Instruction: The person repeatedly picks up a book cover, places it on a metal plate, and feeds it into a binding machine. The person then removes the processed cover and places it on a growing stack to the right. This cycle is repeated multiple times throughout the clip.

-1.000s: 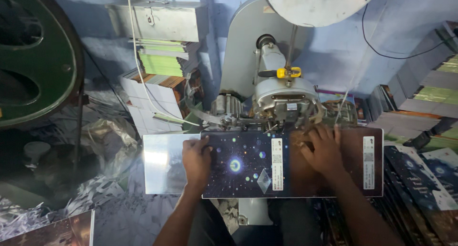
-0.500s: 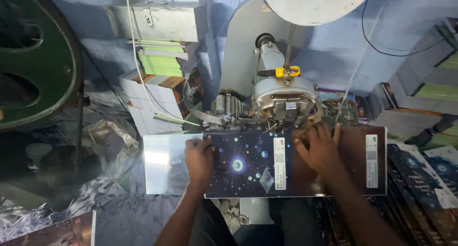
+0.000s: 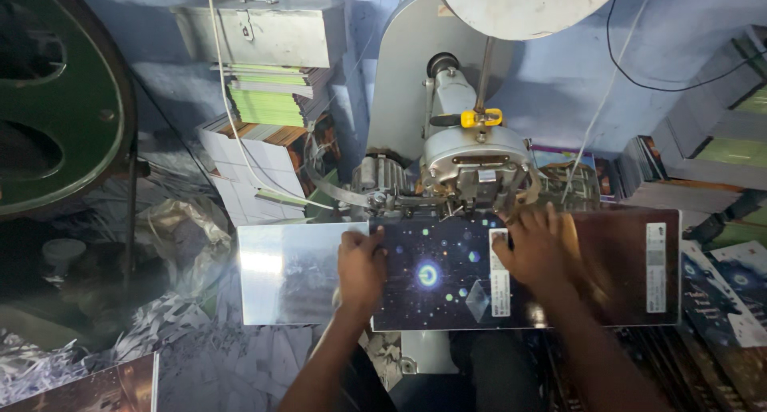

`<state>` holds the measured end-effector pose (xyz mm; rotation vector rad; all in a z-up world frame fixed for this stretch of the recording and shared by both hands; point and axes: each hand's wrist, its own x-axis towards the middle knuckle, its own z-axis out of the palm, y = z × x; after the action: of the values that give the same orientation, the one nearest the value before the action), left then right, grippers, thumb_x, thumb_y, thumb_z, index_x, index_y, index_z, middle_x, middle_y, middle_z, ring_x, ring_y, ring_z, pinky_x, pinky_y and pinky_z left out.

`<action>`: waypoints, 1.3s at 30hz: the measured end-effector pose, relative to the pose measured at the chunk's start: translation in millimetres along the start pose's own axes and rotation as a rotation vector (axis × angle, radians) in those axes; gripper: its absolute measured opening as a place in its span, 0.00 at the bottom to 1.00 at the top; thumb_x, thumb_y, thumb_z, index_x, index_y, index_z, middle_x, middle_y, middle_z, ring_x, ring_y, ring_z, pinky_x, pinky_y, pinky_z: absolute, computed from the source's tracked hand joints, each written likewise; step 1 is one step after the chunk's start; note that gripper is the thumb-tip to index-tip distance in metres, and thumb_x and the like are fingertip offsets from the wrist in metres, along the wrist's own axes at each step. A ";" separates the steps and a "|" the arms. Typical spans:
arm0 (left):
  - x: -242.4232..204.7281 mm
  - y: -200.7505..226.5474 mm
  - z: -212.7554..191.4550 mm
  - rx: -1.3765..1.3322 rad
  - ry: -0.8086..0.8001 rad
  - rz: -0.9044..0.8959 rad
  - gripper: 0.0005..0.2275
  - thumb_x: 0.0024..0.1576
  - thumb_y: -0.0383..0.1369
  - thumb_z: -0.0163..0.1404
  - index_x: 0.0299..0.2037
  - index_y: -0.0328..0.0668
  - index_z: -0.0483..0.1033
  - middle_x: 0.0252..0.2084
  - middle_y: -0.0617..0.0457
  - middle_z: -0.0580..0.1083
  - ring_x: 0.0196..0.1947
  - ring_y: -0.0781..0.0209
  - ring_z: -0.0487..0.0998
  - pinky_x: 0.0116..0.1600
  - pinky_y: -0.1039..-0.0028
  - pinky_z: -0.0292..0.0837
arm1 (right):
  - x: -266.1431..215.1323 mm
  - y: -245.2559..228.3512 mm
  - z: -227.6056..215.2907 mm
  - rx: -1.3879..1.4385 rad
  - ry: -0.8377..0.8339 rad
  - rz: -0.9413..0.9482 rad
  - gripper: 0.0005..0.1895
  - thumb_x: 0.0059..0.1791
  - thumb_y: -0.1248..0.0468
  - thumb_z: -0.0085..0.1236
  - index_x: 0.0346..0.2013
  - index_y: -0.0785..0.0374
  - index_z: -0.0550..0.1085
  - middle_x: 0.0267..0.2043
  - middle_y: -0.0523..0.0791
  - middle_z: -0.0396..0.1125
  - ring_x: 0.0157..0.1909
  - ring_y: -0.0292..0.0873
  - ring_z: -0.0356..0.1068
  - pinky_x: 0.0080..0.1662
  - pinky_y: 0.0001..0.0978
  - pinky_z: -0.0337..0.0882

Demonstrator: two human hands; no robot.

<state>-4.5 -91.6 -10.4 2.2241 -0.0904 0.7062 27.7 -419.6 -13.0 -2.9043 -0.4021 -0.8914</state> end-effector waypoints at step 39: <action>-11.6 45.1 26.9 0.133 -0.252 0.075 0.20 0.50 0.29 0.58 0.55 0.55 0.80 0.46 0.47 0.71 0.49 0.46 0.71 0.56 0.57 0.67 | 7.6 -5.4 -2.8 0.121 -0.014 -0.035 0.28 0.48 0.45 0.54 0.58 0.56 0.74 0.61 0.55 0.65 0.68 0.56 0.60 0.73 0.57 0.41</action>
<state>-14.6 -143.5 -0.7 2.4400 -0.2609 0.4795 30.8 -413.1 -6.5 -2.8032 -0.4911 -0.8209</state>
